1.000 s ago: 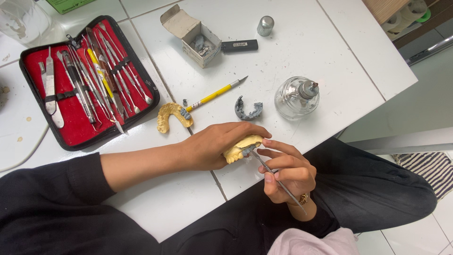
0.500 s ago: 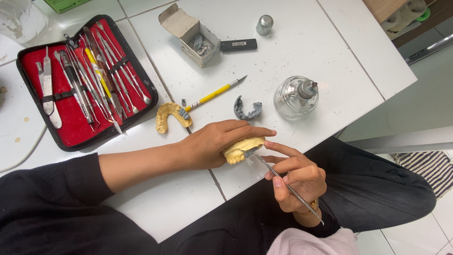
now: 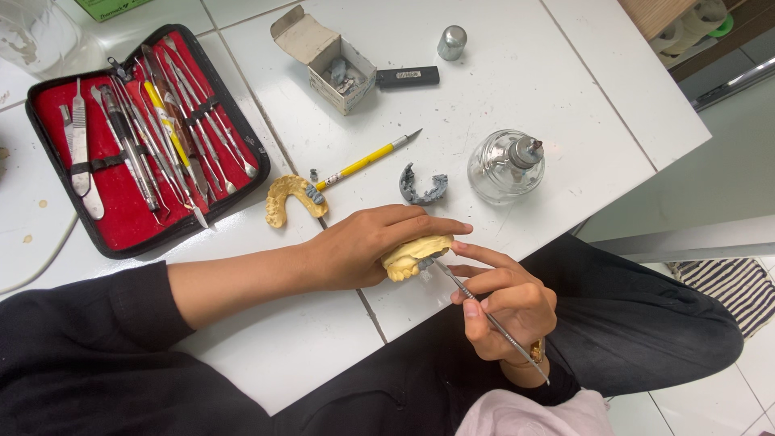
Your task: The person holds a yellow plaster dental cast with a metal partial framework in one hand and uses a pointed metal hand instrument to scrape and trim the cast surface, occasionally repositioning the model and switching the tool angle while working over the denture base area.
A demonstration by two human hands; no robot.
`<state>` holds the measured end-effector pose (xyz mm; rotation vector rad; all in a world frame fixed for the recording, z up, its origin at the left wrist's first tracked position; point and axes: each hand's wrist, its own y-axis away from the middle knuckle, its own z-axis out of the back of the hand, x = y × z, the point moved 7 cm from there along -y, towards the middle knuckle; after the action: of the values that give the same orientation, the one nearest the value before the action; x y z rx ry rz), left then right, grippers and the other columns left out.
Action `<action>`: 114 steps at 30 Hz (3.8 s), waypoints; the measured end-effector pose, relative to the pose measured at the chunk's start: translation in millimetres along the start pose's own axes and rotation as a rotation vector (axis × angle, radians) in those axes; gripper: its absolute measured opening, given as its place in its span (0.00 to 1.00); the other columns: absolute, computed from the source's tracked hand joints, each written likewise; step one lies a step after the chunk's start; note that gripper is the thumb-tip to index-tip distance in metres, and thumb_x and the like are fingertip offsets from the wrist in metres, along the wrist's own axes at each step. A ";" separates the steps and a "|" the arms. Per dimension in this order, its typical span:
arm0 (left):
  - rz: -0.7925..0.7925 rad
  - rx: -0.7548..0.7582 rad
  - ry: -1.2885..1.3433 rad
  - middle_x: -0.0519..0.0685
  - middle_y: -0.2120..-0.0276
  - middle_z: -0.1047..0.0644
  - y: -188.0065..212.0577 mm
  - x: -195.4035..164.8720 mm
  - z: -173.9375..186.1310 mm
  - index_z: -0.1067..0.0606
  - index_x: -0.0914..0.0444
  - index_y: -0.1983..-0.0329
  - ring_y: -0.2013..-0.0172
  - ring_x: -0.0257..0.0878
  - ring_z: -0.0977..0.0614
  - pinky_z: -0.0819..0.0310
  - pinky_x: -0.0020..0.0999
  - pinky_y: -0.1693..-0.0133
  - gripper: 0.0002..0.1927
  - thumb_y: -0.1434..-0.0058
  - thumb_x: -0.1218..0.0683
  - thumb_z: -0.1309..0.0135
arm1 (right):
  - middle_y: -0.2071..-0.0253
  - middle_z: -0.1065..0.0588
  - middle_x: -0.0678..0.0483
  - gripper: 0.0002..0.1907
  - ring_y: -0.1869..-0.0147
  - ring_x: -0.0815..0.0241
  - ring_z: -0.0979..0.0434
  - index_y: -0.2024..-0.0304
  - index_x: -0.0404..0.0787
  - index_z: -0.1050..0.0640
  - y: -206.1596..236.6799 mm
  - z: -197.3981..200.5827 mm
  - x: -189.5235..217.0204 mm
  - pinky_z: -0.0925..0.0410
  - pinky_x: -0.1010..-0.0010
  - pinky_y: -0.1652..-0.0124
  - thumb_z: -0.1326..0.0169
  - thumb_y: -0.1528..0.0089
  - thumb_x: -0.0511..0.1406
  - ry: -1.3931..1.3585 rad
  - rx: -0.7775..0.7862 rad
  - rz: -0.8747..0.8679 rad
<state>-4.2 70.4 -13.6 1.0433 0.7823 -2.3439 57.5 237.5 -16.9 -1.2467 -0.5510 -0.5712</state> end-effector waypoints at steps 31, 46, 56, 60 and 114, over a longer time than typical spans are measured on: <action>-0.032 -0.025 -0.059 0.45 0.57 0.24 0.4 1.4 -1.1 0.32 0.54 0.38 0.55 0.43 0.17 0.20 0.37 0.56 0.32 0.45 0.59 0.35 | 0.69 0.23 0.45 0.08 0.41 0.31 0.21 0.57 0.39 0.39 24.8 1.5 -33.1 0.16 0.51 0.52 0.55 0.36 0.26 -0.250 -0.049 -0.052; -0.040 -0.062 -0.109 0.44 0.59 0.25 1.4 -0.6 1.7 0.31 0.53 0.36 0.58 0.42 0.17 0.20 0.37 0.58 0.33 0.46 0.59 0.34 | 0.72 0.23 0.46 0.08 0.52 0.40 0.16 0.59 0.37 0.38 14.8 1.0 -23.9 0.21 0.46 0.44 0.54 0.38 0.24 -0.177 -0.025 0.029; -0.041 -0.071 -0.109 0.45 0.58 0.25 2.4 -1.4 2.6 0.31 0.52 0.36 0.57 0.42 0.17 0.19 0.38 0.57 0.34 0.47 0.59 0.34 | 0.73 0.23 0.45 0.08 0.56 0.42 0.16 0.60 0.37 0.36 12.5 -0.1 -21.3 0.24 0.45 0.41 0.54 0.39 0.24 -0.150 -0.007 0.025; -0.037 -0.061 -0.104 0.45 0.59 0.25 1.8 -1.0 1.7 0.31 0.52 0.36 0.57 0.42 0.17 0.19 0.37 0.57 0.34 0.47 0.59 0.34 | 0.73 0.23 0.46 0.08 0.59 0.52 0.14 0.59 0.37 0.36 14.0 -0.1 -21.3 0.26 0.40 0.38 0.54 0.39 0.24 -0.169 -0.025 0.025; -0.032 0.051 0.138 0.50 0.43 0.26 6.3 5.5 -4.1 0.36 0.59 0.35 0.44 0.46 0.20 0.23 0.41 0.44 0.38 0.44 0.49 0.31 | 0.57 0.24 0.42 0.13 0.54 0.60 0.19 0.55 0.36 0.30 2.7 22.7 -58.7 0.18 0.68 0.54 0.44 0.37 0.21 -0.244 -0.148 -0.260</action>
<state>-1.6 67.5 -22.1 1.2333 0.7988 -2.3488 14.3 265.9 -52.7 -1.4046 -0.8979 -0.6916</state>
